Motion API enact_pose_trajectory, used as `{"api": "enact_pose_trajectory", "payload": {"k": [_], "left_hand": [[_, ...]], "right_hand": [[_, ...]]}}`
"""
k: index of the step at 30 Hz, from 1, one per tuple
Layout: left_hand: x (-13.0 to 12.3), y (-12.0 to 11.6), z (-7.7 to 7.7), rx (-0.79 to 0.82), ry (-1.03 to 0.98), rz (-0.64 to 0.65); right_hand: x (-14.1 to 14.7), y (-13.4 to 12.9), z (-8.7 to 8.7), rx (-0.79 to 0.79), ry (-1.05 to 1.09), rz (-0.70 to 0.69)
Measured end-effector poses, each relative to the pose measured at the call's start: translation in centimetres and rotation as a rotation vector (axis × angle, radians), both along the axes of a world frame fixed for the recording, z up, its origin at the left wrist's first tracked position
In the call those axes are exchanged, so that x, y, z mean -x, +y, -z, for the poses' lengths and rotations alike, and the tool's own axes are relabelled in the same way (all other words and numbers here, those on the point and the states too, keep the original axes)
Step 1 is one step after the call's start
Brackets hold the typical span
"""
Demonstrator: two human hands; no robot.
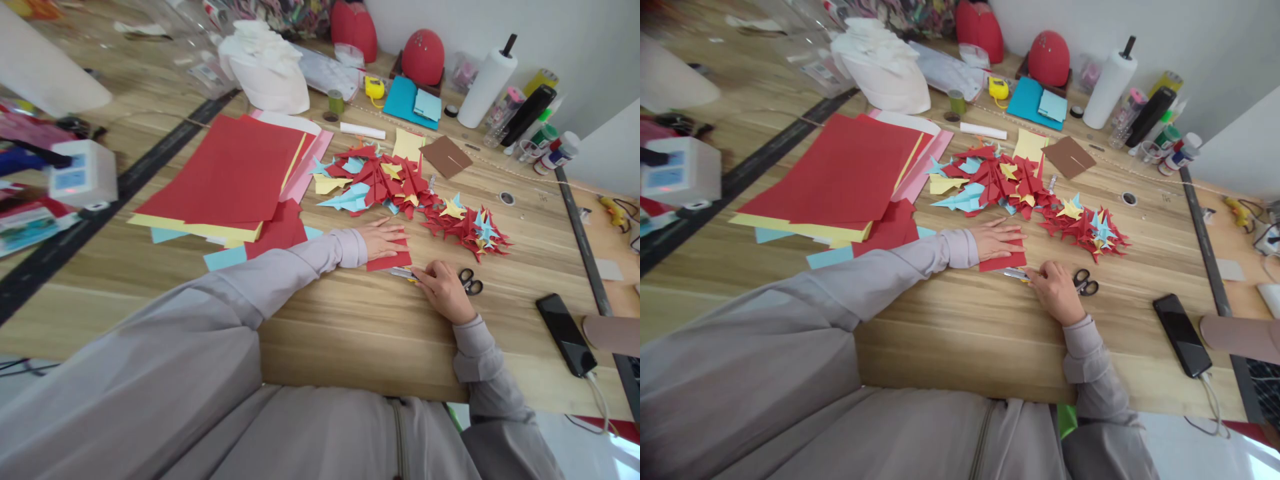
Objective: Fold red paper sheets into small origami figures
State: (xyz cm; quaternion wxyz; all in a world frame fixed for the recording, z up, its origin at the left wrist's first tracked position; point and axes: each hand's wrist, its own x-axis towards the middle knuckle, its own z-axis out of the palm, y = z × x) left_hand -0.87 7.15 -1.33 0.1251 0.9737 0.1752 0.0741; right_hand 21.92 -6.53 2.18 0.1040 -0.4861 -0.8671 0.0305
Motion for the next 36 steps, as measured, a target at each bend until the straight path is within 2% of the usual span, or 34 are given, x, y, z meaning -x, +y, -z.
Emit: {"api": "enact_pose_trajectory", "payload": {"k": [16,22,26,29,32,36], "left_hand": [[0.0,0.2,0.3,-0.023,0.023,0.013],[0.0,0.0,-0.4,-0.01,0.045,0.007],[0.1,-0.5,-1.1,-0.007,0.038,-0.001],[0.1,-0.6,-1.2,-0.013,0.034,-0.005],[0.1,-0.5,-0.8,-0.025,0.01,-0.004],[0.0,-0.1,0.1,-0.047,-0.034,-0.027]], "right_hand": [[2.5,0.4,-0.1,-0.016,-0.042,-0.065],[3.5,0.2,-0.2,0.01,-0.039,-0.096],[2.5,-0.9,-0.3,0.034,0.043,-0.065],[0.3,-2.6,-0.4,0.021,0.16,0.037],[-3.0,-4.5,-0.2,-0.07,0.238,0.258],[-7.9,-6.2,0.6,-0.251,0.134,0.55]]}}
